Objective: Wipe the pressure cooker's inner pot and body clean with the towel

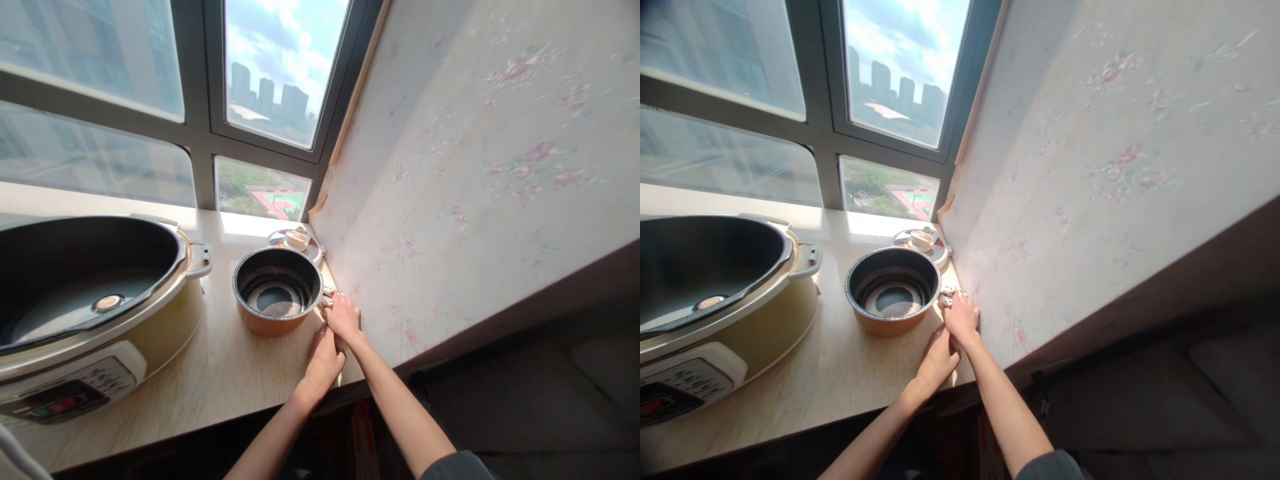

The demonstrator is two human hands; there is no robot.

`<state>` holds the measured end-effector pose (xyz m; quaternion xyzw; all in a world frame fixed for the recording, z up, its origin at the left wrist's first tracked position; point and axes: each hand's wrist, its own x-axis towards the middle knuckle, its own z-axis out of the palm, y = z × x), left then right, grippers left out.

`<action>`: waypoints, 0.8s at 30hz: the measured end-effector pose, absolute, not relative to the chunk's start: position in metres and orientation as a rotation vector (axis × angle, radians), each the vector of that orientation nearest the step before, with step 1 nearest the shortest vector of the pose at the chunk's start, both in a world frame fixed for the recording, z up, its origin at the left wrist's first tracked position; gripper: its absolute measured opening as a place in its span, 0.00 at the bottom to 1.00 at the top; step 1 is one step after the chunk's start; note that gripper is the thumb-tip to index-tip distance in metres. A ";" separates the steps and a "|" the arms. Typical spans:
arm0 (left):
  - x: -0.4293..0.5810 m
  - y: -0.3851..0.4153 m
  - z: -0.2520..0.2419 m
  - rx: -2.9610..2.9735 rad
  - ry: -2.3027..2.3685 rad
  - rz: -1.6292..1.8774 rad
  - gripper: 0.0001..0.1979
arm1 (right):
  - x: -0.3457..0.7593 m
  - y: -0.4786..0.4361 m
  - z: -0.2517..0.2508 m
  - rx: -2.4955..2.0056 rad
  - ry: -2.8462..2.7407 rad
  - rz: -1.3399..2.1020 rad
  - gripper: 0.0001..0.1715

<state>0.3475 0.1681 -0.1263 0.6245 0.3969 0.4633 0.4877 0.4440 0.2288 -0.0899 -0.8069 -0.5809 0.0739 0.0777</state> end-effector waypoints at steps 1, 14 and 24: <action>0.335 0.162 -0.125 1.559 0.991 1.119 0.23 | 0.444 0.230 -0.090 -2.402 -1.750 0.229 0.36; 0.196 0.176 -0.084 1.273 1.341 1.875 0.15 | 0.470 0.248 -0.050 -1.682 -1.332 0.606 0.58; 0.183 0.241 -0.095 1.103 1.366 1.666 0.30 | 0.425 0.279 -0.073 -1.493 -1.343 0.656 0.45</action>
